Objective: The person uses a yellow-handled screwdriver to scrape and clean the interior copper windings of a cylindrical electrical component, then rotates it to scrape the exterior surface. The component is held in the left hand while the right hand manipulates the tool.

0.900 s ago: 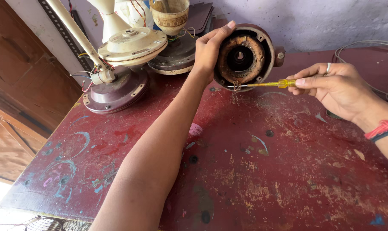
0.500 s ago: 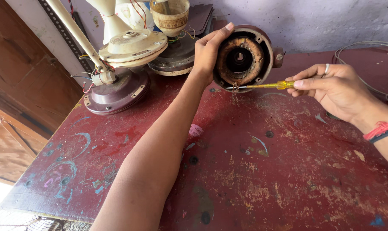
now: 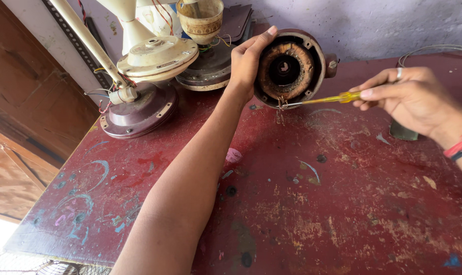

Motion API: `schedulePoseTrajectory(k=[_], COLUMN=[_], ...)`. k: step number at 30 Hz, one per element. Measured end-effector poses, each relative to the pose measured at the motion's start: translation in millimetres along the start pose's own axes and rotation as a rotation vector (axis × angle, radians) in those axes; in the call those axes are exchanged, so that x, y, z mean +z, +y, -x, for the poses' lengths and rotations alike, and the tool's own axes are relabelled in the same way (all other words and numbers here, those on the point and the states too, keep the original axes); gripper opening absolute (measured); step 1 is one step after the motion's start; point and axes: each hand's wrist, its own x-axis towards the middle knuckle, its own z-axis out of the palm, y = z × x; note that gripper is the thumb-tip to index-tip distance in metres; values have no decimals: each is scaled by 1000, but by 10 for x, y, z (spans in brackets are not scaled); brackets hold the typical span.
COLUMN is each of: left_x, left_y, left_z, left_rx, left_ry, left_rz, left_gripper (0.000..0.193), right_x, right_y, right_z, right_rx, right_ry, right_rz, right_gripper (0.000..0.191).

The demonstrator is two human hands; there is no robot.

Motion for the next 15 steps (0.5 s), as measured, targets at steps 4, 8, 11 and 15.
schedulePoseTrajectory(k=[4,8,11,15], left_x=[18,8,15,12], left_y=[10,20,13,1], left_z=[10,23,11,1], left_rx=[-16,-9,-9,-2], left_ry=[9,-10,2,2], left_rz=[-43,-20,-13,7], left_gripper=[49,49,47,48], right_x=[61,161,145,195], right_y=[36,5,-76,-46], right_z=[6,20,68,95], right_rx=[38,30,-28,-35], right_ry=[51,55,15,52], right_rz=[17,33,92,124], right_gripper=[9,10,12,14])
